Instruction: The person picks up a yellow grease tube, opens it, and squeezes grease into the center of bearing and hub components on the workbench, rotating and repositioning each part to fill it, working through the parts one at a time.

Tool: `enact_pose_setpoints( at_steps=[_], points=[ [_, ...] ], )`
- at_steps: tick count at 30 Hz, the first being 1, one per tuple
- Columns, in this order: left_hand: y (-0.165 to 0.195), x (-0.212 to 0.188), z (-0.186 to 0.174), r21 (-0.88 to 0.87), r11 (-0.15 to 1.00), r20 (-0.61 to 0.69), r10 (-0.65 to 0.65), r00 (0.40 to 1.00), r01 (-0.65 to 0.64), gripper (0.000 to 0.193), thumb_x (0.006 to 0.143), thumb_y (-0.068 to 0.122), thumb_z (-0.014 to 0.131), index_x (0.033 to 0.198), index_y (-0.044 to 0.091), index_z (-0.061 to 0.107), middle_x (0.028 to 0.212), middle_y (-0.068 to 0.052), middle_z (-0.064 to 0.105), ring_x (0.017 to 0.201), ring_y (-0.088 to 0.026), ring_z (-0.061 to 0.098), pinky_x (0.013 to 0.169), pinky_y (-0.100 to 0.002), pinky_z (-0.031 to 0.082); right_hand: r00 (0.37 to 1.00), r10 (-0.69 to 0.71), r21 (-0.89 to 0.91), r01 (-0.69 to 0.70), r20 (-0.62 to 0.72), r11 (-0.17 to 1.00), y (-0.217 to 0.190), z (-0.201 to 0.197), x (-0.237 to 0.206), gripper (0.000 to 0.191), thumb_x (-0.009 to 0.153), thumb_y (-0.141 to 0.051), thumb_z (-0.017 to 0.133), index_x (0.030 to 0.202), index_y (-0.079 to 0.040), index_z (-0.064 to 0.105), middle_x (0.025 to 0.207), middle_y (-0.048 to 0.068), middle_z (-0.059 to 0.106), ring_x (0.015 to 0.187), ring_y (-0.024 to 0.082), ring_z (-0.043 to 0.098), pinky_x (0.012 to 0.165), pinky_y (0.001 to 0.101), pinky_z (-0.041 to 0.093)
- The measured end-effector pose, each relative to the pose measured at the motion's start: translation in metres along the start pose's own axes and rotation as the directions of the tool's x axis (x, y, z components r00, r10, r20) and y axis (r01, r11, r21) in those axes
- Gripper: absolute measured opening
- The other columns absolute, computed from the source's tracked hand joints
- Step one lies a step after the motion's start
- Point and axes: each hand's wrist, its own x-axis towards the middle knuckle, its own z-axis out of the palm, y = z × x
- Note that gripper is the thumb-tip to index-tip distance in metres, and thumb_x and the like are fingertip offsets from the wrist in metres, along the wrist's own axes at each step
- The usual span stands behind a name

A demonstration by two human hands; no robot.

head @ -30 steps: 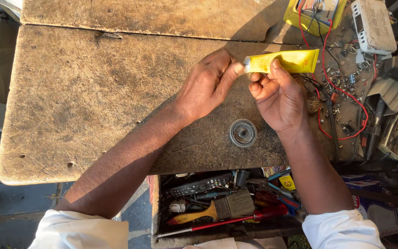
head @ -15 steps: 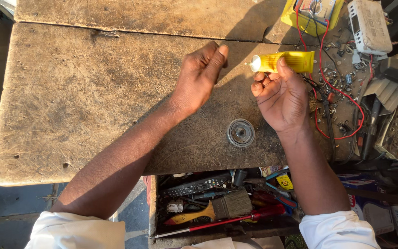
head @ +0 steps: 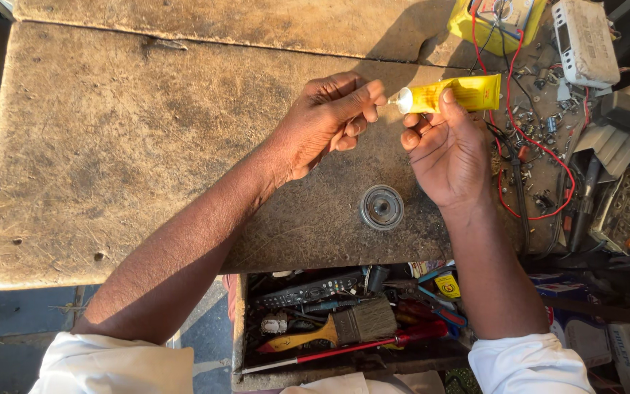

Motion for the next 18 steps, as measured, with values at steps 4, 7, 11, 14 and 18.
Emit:
enact_pose_setpoints(
  at_steps=[4, 7, 11, 14, 18],
  points=[
    [-0.0014, -0.0021, 0.0008, 0.133, 0.987, -0.01, 0.097, 0.995, -0.095, 0.021, 0.101, 0.027, 0.073, 0.102, 0.006, 0.072, 0.074, 0.004, 0.057, 0.06, -0.001, 0.045, 0.049, -0.019, 0.037, 0.999, 0.031, 0.001, -0.031, -0.033, 1.0, 0.003, 0.001, 0.0029, 0.019, 0.108, -0.02, 0.068, 0.121, -0.008, 0.063, 0.109, 0.006, 0.069, 0.094, 0.018, 0.065, 0.077, 0.0338, 0.052],
    [-0.0021, -0.0027, 0.0002, 0.206, 0.969, 0.014, 0.14, 0.99, -0.139, 0.018, 0.1, 0.023, 0.072, 0.105, 0.006, 0.074, 0.077, 0.003, 0.066, 0.058, -0.001, 0.048, 0.049, -0.019, 0.038, 0.999, 0.036, -0.018, -0.037, -0.031, 0.999, 0.0032, 0.0016, 0.002, 0.019, 0.104, -0.018, 0.07, 0.118, -0.009, 0.064, 0.108, 0.005, 0.07, 0.093, 0.018, 0.065, 0.076, 0.0337, 0.052],
    [-0.0028, -0.0026, -0.0014, 0.314, 0.933, 0.036, 0.172, 0.984, -0.175, 0.018, 0.103, 0.023, 0.069, 0.107, 0.008, 0.075, 0.078, 0.002, 0.067, 0.059, -0.001, 0.05, 0.05, -0.019, 0.042, 1.0, 0.012, -0.053, -0.013, -0.02, 0.999, 0.0019, 0.0018, 0.0005, 0.017, 0.106, -0.018, 0.071, 0.116, -0.007, 0.064, 0.108, 0.007, 0.07, 0.095, 0.019, 0.065, 0.078, 0.0345, 0.052],
    [-0.0036, -0.0025, -0.0022, 0.335, 0.933, 0.019, 0.135, 0.991, -0.133, 0.018, 0.104, 0.022, 0.067, 0.108, 0.007, 0.075, 0.077, 0.003, 0.064, 0.06, 0.0, 0.049, 0.05, -0.019, 0.041, 0.999, 0.02, -0.041, -0.022, -0.03, 0.999, 0.0009, 0.001, 0.0009, 0.018, 0.106, -0.02, 0.069, 0.118, -0.008, 0.063, 0.108, 0.007, 0.069, 0.094, 0.019, 0.065, 0.077, 0.0341, 0.052],
    [-0.005, -0.003, -0.0028, 0.373, 0.906, 0.074, 0.186, 0.98, -0.2, 0.019, 0.107, 0.022, 0.063, 0.109, 0.006, 0.073, 0.078, 0.005, 0.061, 0.064, 0.0, 0.05, 0.054, -0.02, 0.043, 0.999, 0.024, 0.004, -0.024, -0.025, 1.0, 0.0, -0.0024, 0.0018, 0.019, 0.107, -0.022, 0.067, 0.12, -0.008, 0.062, 0.108, 0.006, 0.068, 0.091, 0.018, 0.063, 0.077, 0.0338, 0.052]
  ],
)
